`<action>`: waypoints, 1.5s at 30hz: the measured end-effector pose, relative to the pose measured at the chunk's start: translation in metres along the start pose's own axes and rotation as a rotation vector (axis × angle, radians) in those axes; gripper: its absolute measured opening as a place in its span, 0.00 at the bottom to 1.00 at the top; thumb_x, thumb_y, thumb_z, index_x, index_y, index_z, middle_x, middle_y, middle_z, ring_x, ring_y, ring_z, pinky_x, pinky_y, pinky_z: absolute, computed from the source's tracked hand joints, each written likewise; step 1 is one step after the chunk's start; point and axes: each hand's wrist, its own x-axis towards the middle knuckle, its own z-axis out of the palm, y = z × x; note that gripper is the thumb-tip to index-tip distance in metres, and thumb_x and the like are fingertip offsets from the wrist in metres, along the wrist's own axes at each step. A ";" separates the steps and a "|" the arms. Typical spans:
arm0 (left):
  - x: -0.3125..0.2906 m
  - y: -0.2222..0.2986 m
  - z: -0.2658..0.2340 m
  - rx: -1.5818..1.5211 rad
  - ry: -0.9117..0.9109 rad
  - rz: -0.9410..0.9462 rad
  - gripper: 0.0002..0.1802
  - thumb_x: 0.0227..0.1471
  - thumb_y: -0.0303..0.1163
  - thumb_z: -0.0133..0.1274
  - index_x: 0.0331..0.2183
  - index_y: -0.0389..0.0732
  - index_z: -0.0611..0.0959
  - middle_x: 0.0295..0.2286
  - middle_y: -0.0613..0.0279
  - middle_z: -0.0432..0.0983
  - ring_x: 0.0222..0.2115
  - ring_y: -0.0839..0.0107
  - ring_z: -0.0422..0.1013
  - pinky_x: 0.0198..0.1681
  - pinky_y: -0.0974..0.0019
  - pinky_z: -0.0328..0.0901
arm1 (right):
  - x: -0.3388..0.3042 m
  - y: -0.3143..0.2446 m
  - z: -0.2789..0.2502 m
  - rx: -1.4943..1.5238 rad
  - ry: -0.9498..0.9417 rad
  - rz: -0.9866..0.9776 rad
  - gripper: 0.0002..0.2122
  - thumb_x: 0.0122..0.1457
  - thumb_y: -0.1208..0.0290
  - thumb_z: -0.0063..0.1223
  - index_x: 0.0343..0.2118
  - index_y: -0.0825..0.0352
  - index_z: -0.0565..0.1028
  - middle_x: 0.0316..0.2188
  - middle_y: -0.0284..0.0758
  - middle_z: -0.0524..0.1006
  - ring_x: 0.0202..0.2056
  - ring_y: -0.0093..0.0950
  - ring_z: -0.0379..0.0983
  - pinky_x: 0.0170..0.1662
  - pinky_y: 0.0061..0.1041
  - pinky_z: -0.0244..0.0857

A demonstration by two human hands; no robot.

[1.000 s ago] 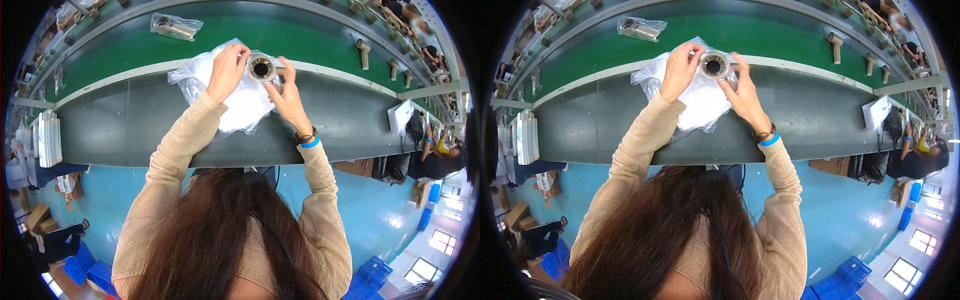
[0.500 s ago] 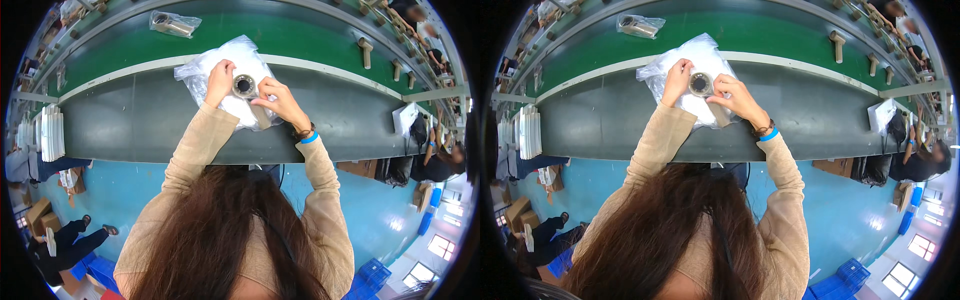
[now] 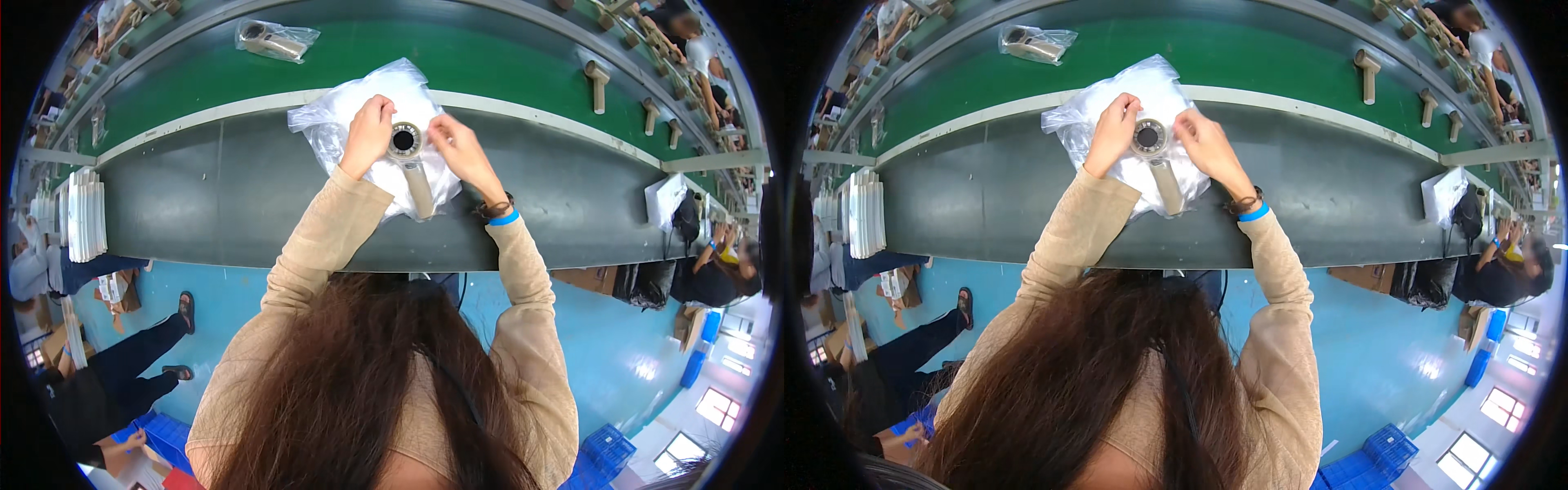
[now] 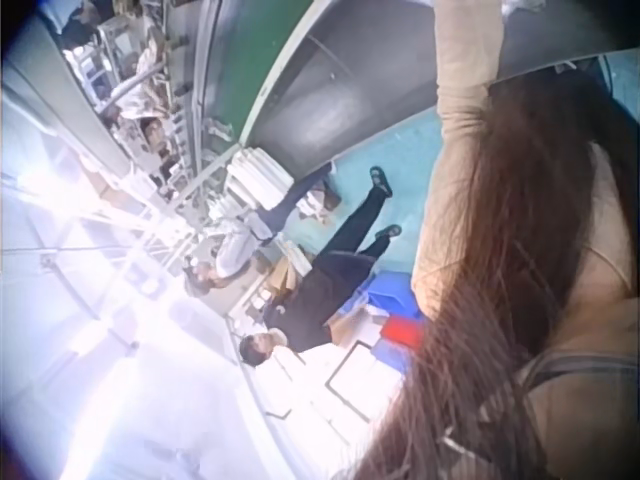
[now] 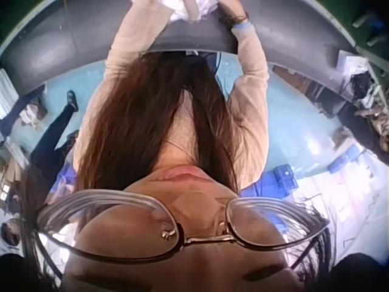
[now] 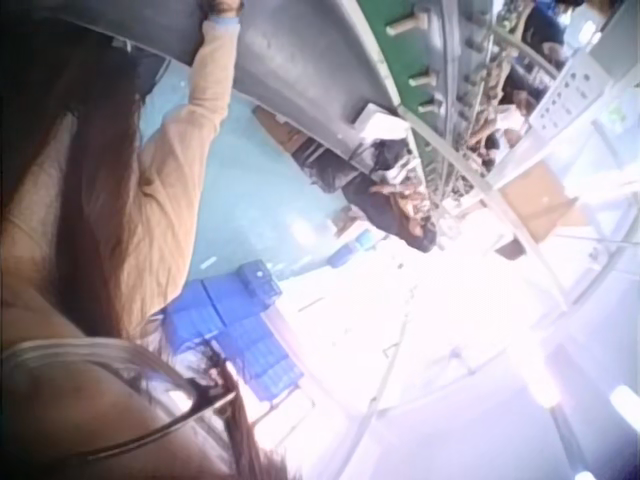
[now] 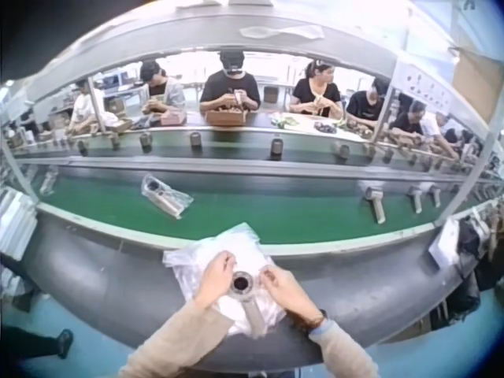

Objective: Packing small portable fans into plastic bags on a factory assembly line.

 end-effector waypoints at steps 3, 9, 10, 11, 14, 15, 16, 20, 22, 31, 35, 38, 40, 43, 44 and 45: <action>-0.006 0.002 0.000 0.054 0.054 0.070 0.12 0.59 0.34 0.44 0.34 0.35 0.76 0.31 0.49 0.77 0.34 0.53 0.74 0.38 0.60 0.66 | -0.002 -0.035 0.002 -0.125 0.188 -0.006 0.06 0.64 0.71 0.44 0.38 0.69 0.68 0.26 0.33 0.75 0.26 0.20 0.69 0.32 0.22 0.64; -0.009 0.020 0.003 0.024 0.085 0.205 0.07 0.57 0.29 0.46 0.34 0.35 0.76 0.30 0.50 0.74 0.32 0.53 0.73 0.36 0.60 0.65 | 0.017 -0.030 -0.002 -0.090 0.414 -0.023 0.10 0.62 0.67 0.51 0.36 0.69 0.69 0.24 0.29 0.73 0.26 0.18 0.64 0.30 0.19 0.60; -0.009 0.024 0.003 0.021 0.080 0.211 0.07 0.57 0.29 0.46 0.34 0.35 0.76 0.30 0.50 0.74 0.32 0.53 0.73 0.36 0.60 0.65 | 0.022 -0.012 -0.007 -0.097 0.222 -0.036 0.11 0.60 0.65 0.54 0.33 0.69 0.71 0.24 0.31 0.74 0.24 0.18 0.65 0.29 0.20 0.60; -0.008 0.025 0.002 -0.002 0.032 0.237 0.06 0.57 0.27 0.47 0.34 0.35 0.76 0.30 0.51 0.74 0.32 0.53 0.73 0.36 0.60 0.65 | 0.026 -0.011 -0.010 -0.100 0.024 -0.049 0.12 0.57 0.63 0.57 0.29 0.69 0.72 0.23 0.32 0.75 0.23 0.18 0.65 0.28 0.21 0.60; -0.010 0.029 -0.004 0.011 0.000 0.301 0.05 0.56 0.25 0.49 0.33 0.35 0.77 0.30 0.52 0.72 0.31 0.54 0.72 0.35 0.60 0.65 | 0.030 -0.017 -0.035 0.061 -0.067 0.199 0.13 0.53 0.65 0.62 0.23 0.70 0.74 0.21 0.33 0.75 0.25 0.15 0.69 0.27 0.19 0.60; -0.013 0.033 -0.008 0.047 0.030 0.350 0.04 0.55 0.25 0.49 0.33 0.35 0.77 0.30 0.53 0.72 0.31 0.54 0.72 0.34 0.60 0.65 | 0.028 -0.033 -0.040 -0.084 -0.028 0.210 0.13 0.53 0.66 0.62 0.23 0.70 0.73 0.20 0.33 0.75 0.26 0.14 0.70 0.26 0.18 0.60; -0.015 0.037 -0.009 0.048 0.039 0.354 0.04 0.55 0.25 0.49 0.33 0.35 0.77 0.30 0.53 0.72 0.31 0.54 0.72 0.34 0.60 0.65 | 0.021 -0.050 -0.039 -0.217 -0.026 0.113 0.08 0.55 0.72 0.59 0.27 0.69 0.71 0.18 0.32 0.73 0.23 0.20 0.71 0.26 0.21 0.61; -0.011 0.043 -0.007 0.103 0.096 0.365 0.04 0.55 0.25 0.50 0.33 0.35 0.77 0.30 0.53 0.72 0.31 0.53 0.72 0.33 0.59 0.66 | 0.004 -0.045 -0.024 -0.557 0.150 -0.433 0.13 0.51 0.81 0.51 0.40 0.65 0.66 0.17 0.44 0.72 0.22 0.49 0.68 0.29 0.35 0.66; -0.008 0.042 -0.006 0.113 0.104 0.372 0.04 0.55 0.26 0.50 0.32 0.35 0.77 0.30 0.53 0.72 0.31 0.53 0.72 0.33 0.59 0.66 | 0.002 -0.046 -0.034 -0.571 0.028 -0.281 0.14 0.51 0.81 0.51 0.41 0.64 0.65 0.17 0.44 0.72 0.21 0.45 0.70 0.28 0.34 0.66; 0.087 0.055 -0.004 -0.036 -0.172 0.243 0.09 0.50 0.32 0.53 0.30 0.36 0.84 0.24 0.53 0.78 0.26 0.62 0.76 0.32 0.63 0.69 | 0.055 -0.045 -0.075 0.845 0.070 0.143 0.06 0.61 0.79 0.43 0.41 0.65 0.66 0.24 0.29 0.71 0.24 0.19 0.68 0.30 0.20 0.66; 0.164 0.064 0.054 -0.049 -0.270 0.224 0.12 0.49 0.35 0.54 0.32 0.37 0.85 0.21 0.56 0.79 0.25 0.66 0.78 0.32 0.64 0.70 | 0.084 -0.017 -0.102 0.824 0.381 0.033 0.04 0.62 0.77 0.42 0.40 0.66 0.67 0.26 0.30 0.70 0.27 0.22 0.69 0.40 0.29 0.73; 0.238 -0.005 0.056 -0.015 -0.063 0.240 0.12 0.49 0.35 0.54 0.32 0.38 0.85 0.22 0.56 0.79 0.26 0.63 0.77 0.33 0.62 0.70 | 0.167 -0.003 -0.077 0.804 0.311 -0.059 0.05 0.63 0.75 0.43 0.40 0.67 0.68 0.27 0.31 0.71 0.28 0.23 0.70 0.43 0.33 0.73; 0.261 -0.035 0.042 0.011 0.061 0.277 0.12 0.49 0.36 0.54 0.31 0.38 0.84 0.22 0.57 0.79 0.26 0.62 0.77 0.33 0.61 0.69 | 0.221 0.015 -0.063 0.812 0.302 -0.114 0.06 0.63 0.73 0.44 0.41 0.67 0.69 0.28 0.32 0.72 0.28 0.22 0.70 0.42 0.29 0.72; 0.231 0.009 0.062 0.106 0.057 0.399 0.21 0.51 0.37 0.55 0.45 0.35 0.77 0.40 0.40 0.75 0.41 0.42 0.71 0.45 0.52 0.66 | 0.254 0.073 -0.117 0.759 0.437 -0.044 0.06 0.62 0.73 0.46 0.39 0.66 0.72 0.29 0.38 0.73 0.27 0.29 0.71 0.29 0.28 0.68; 0.181 0.042 0.072 0.198 0.011 0.469 0.23 0.52 0.38 0.55 0.47 0.36 0.75 0.42 0.39 0.73 0.43 0.43 0.70 0.47 0.52 0.65 | 0.245 0.111 -0.137 0.684 0.544 -0.028 0.05 0.61 0.74 0.45 0.38 0.66 0.71 0.27 0.35 0.71 0.25 0.26 0.69 0.27 0.25 0.67; 0.140 0.057 0.055 0.082 0.125 0.693 0.11 0.49 0.37 0.55 0.32 0.39 0.80 0.25 0.58 0.77 0.29 0.59 0.75 0.34 0.58 0.68 | 0.254 0.117 -0.133 0.618 0.580 -0.044 0.04 0.61 0.75 0.45 0.37 0.65 0.71 0.25 0.33 0.69 0.23 0.23 0.67 0.24 0.22 0.65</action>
